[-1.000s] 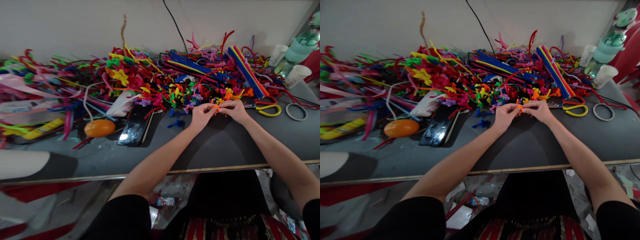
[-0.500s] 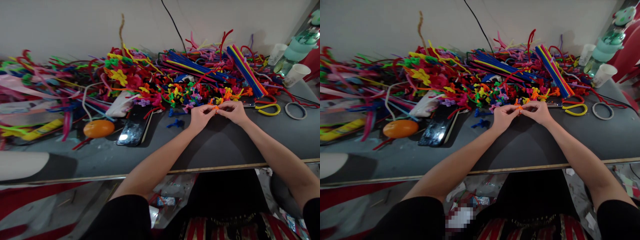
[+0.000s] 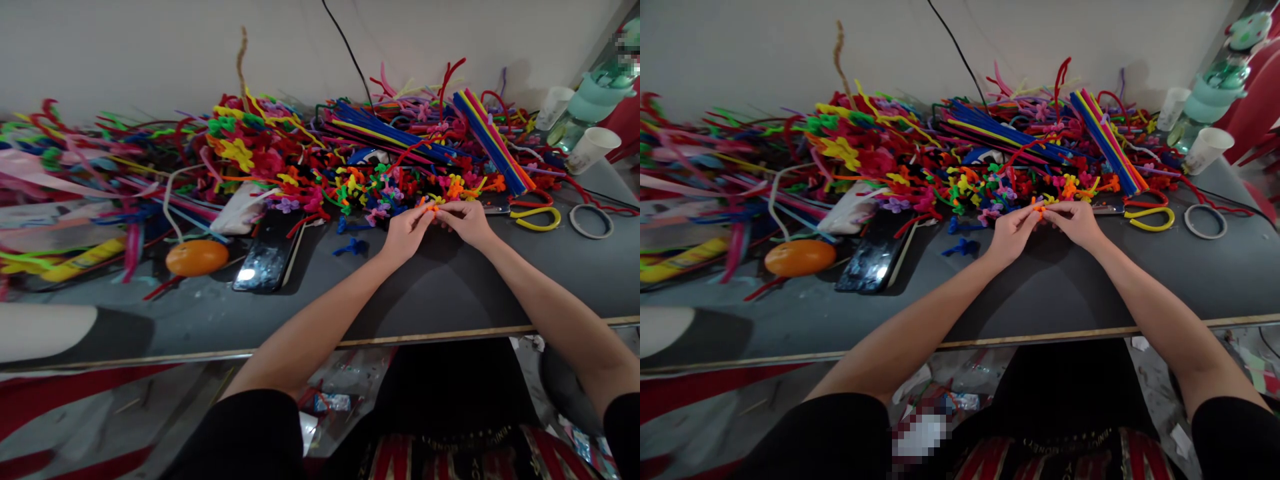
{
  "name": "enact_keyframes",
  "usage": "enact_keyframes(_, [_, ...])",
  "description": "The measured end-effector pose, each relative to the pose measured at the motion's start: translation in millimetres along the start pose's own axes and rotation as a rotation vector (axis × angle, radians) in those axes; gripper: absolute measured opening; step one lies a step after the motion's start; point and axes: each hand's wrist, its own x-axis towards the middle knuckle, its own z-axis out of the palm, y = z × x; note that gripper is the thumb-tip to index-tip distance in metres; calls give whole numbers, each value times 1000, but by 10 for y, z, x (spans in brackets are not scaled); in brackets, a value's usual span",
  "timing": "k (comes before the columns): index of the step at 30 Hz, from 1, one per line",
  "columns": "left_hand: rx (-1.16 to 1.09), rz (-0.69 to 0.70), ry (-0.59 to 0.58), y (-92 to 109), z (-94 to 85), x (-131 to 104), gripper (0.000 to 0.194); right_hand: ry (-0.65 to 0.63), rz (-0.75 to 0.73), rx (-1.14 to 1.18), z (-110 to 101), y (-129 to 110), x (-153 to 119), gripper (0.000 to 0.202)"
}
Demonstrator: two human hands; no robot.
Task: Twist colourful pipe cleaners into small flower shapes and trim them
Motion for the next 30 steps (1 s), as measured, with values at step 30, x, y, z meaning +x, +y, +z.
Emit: enact_keyframes(30, [128,258,-57,-69,-71,9,32,-220,-23,44,-150,41,60,29])
